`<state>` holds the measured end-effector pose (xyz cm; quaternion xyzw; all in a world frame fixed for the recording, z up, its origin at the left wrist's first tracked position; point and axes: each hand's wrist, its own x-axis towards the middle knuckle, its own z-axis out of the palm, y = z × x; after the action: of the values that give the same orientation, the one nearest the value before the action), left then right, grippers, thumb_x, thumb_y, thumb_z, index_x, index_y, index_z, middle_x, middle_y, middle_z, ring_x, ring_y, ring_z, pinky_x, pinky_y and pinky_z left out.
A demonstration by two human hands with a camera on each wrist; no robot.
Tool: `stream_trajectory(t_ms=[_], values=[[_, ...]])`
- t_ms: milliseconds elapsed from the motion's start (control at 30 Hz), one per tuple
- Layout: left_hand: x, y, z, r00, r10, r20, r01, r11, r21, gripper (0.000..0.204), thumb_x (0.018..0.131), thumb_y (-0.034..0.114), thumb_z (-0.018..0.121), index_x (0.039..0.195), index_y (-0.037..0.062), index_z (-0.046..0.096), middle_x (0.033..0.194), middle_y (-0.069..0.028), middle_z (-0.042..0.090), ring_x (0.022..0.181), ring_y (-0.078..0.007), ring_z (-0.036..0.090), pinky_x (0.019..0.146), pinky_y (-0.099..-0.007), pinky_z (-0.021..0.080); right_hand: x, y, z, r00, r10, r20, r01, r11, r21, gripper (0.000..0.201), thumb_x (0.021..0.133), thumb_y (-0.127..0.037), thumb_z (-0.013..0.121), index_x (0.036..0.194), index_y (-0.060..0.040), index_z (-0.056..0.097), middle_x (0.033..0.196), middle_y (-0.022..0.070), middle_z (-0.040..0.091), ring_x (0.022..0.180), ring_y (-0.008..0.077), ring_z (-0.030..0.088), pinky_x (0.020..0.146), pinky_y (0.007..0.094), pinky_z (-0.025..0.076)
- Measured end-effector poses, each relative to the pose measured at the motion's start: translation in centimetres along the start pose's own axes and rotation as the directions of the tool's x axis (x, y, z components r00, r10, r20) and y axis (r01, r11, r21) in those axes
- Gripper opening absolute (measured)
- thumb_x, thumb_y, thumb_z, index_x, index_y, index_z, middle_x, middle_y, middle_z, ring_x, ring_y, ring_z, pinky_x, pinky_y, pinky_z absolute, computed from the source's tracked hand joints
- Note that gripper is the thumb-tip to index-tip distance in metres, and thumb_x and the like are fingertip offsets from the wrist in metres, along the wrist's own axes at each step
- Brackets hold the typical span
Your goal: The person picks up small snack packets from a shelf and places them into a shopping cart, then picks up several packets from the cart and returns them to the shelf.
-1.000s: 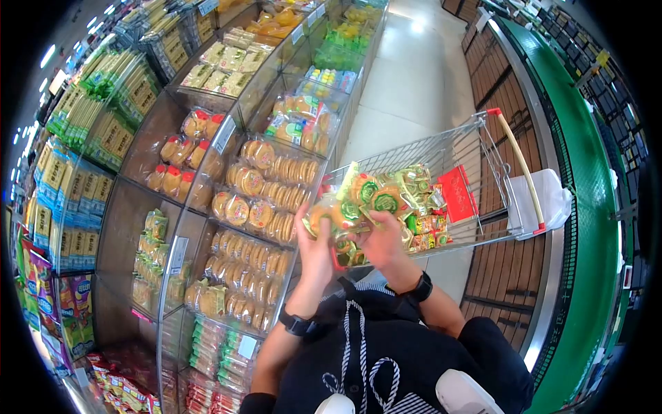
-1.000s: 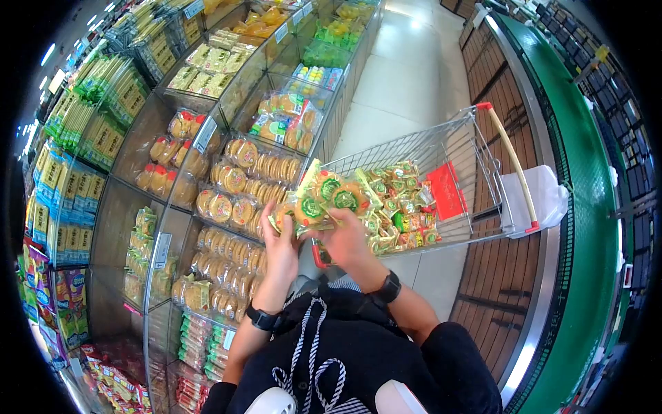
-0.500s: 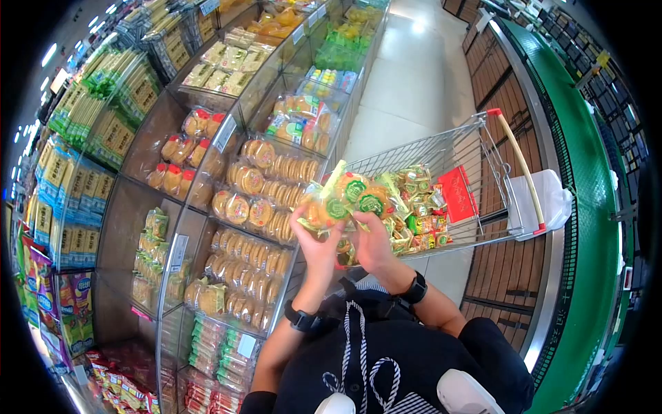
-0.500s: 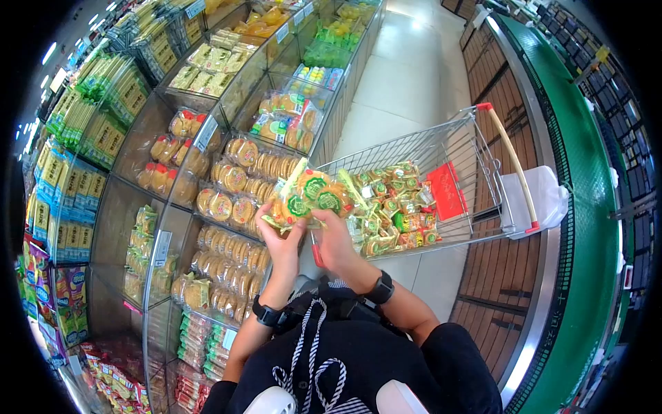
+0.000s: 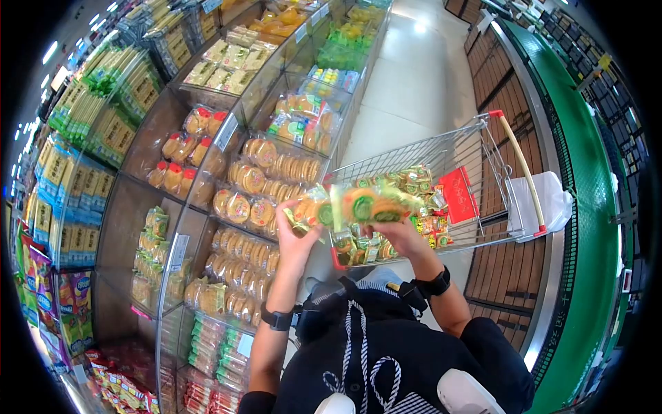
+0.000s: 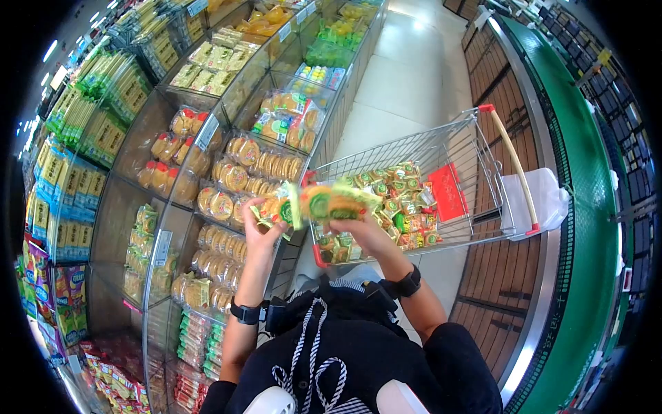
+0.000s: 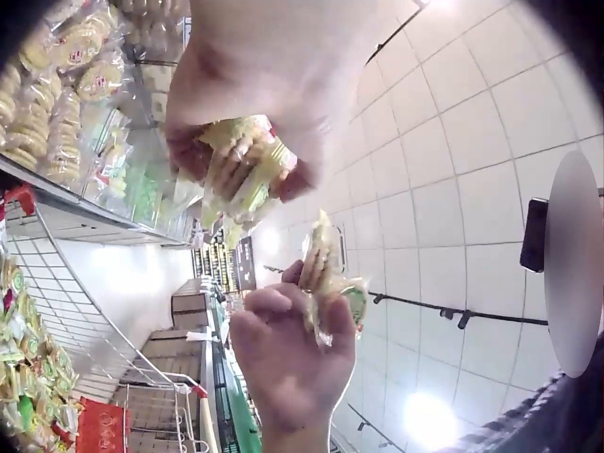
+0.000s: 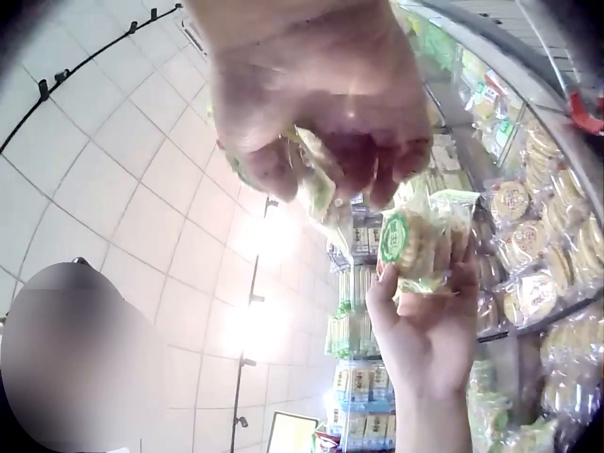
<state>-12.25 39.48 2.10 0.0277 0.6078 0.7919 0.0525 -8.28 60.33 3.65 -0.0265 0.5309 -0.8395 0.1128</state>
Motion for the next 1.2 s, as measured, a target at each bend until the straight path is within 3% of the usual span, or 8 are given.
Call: stream_trajectory(t_ms=[167, 333, 433, 633, 767, 933, 1067, 1200], values=[[0.0, 0.8, 0.2, 0.976, -0.075, 0.205, 0.091, 0.993, -0.07, 0.056, 0.063, -0.004, 0.063, 0.112, 0.0087, 0.037, 0.108, -0.0054, 0.044, 0.101, -0.0156, 0.045, 0.085, -0.0276, 0.039, -0.2, -1.0, 0.5, 0.96, 0.264, 0.093, -0.238, 0.945, -0.224, 0.027, 0.077, -0.009, 0.06, 0.102, -0.0006, 0.054, 0.081, 0.0031, 0.059, 0.069, 0.009, 0.053, 0.061, 0.0229, 0.042], [-0.3, 1.2, -0.4, 0.925, -0.099, 0.366, 0.176, 0.967, -0.183, 0.062, 0.063, 0.0, 0.068, 0.115, 0.0089, 0.036, 0.114, -0.0055, 0.042, 0.108, -0.0166, 0.041, 0.089, -0.0294, 0.036, 0.6, -1.6, 0.6, 0.943, 0.289, 0.168, -0.244, 0.938, -0.246, 0.03, 0.077, -0.007, 0.059, 0.106, -0.0001, 0.053, 0.079, 0.0013, 0.059, 0.067, 0.0066, 0.053, 0.058, 0.0206, 0.041], [-0.5, 1.6, -0.5, 0.921, -0.145, 0.362, 0.262, 0.918, -0.298, 0.063, 0.063, 0.001, 0.068, 0.117, 0.0089, 0.035, 0.115, -0.0059, 0.041, 0.109, -0.0175, 0.039, 0.091, -0.0304, 0.035, 0.6, -2.5, 1.7, 0.956, 0.268, 0.117, -0.222, 0.926, -0.305, 0.03, 0.077, -0.007, 0.059, 0.106, 0.0004, 0.054, 0.077, 0.0, 0.057, 0.064, 0.0059, 0.051, 0.056, 0.0201, 0.04], [-0.9, 1.4, 0.4, 0.959, -0.109, 0.261, 0.11, 0.994, 0.011, 0.06, 0.067, 0.008, 0.066, 0.117, 0.01, 0.034, 0.111, -0.0053, 0.043, 0.104, -0.0175, 0.044, 0.088, -0.0297, 0.037, 1.2, -1.6, 2.1, 0.957, 0.254, 0.14, -0.198, 0.925, -0.324, 0.029, 0.077, -0.008, 0.06, 0.105, -0.0011, 0.055, 0.075, -0.0007, 0.056, 0.062, 0.0047, 0.048, 0.055, 0.0207, 0.04], [-1.1, 1.5, 0.5, 0.962, -0.155, 0.223, 0.174, 0.982, -0.068, 0.059, 0.066, 0.004, 0.066, 0.116, 0.0103, 0.035, 0.109, -0.0059, 0.044, 0.102, -0.0176, 0.044, 0.086, -0.03, 0.039, 1.1, -1.2, 2.1, 0.954, 0.276, 0.114, -0.217, 0.902, -0.373, 0.029, 0.077, -0.01, 0.061, 0.105, -0.0012, 0.055, 0.075, -0.0011, 0.056, 0.061, 0.0049, 0.047, 0.056, 0.0215, 0.041], [-1.3, -0.1, 0.1, 0.954, -0.168, 0.247, 0.229, 0.942, -0.245, 0.058, 0.066, 0.004, 0.065, 0.115, 0.0091, 0.035, 0.109, -0.0082, 0.045, 0.104, -0.0189, 0.044, 0.087, -0.0309, 0.039, 0.2, -3.1, 3.2, 0.972, 0.141, 0.188, -0.031, 0.87, -0.492, 0.032, 0.078, -0.011, 0.061, 0.106, 0.0007, 0.052, 0.084, 0.0007, 0.056, 0.071, 0.0057, 0.05, 0.061, 0.0227, 0.043], [-1.4, -0.2, 0.4, 0.96, -0.157, 0.233, 0.223, 0.929, -0.296, 0.061, 0.066, 0.023, 0.065, 0.116, 0.0115, 0.035, 0.109, -0.0054, 0.045, 0.104, -0.0192, 0.045, 0.088, -0.0325, 0.038, 0.0, -2.4, 2.6, 0.984, 0.046, 0.17, 0.05, 0.853, -0.519, 0.038, 0.078, -0.008, 0.063, 0.112, -0.0003, 0.048, 0.1, 0.003, 0.055, 0.086, 0.0102, 0.052, 0.073, 0.0249, 0.045], [-1.4, -0.3, 0.6, 0.967, -0.206, 0.15, 0.246, 0.908, -0.34, 0.063, 0.066, 0.026, 0.066, 0.117, 0.0111, 0.033, 0.109, -0.0058, 0.045, 0.105, -0.0196, 0.045, 0.089, -0.0336, 0.039, -0.6, -3.5, 3.4, 0.993, 0.12, -0.013, -0.119, 0.951, -0.285, 0.043, 0.077, -0.011, 0.063, 0.114, 0.0005, 0.044, 0.101, 0.0024, 0.052, 0.086, 0.0086, 0.051, 0.069, 0.0228, 0.044]])
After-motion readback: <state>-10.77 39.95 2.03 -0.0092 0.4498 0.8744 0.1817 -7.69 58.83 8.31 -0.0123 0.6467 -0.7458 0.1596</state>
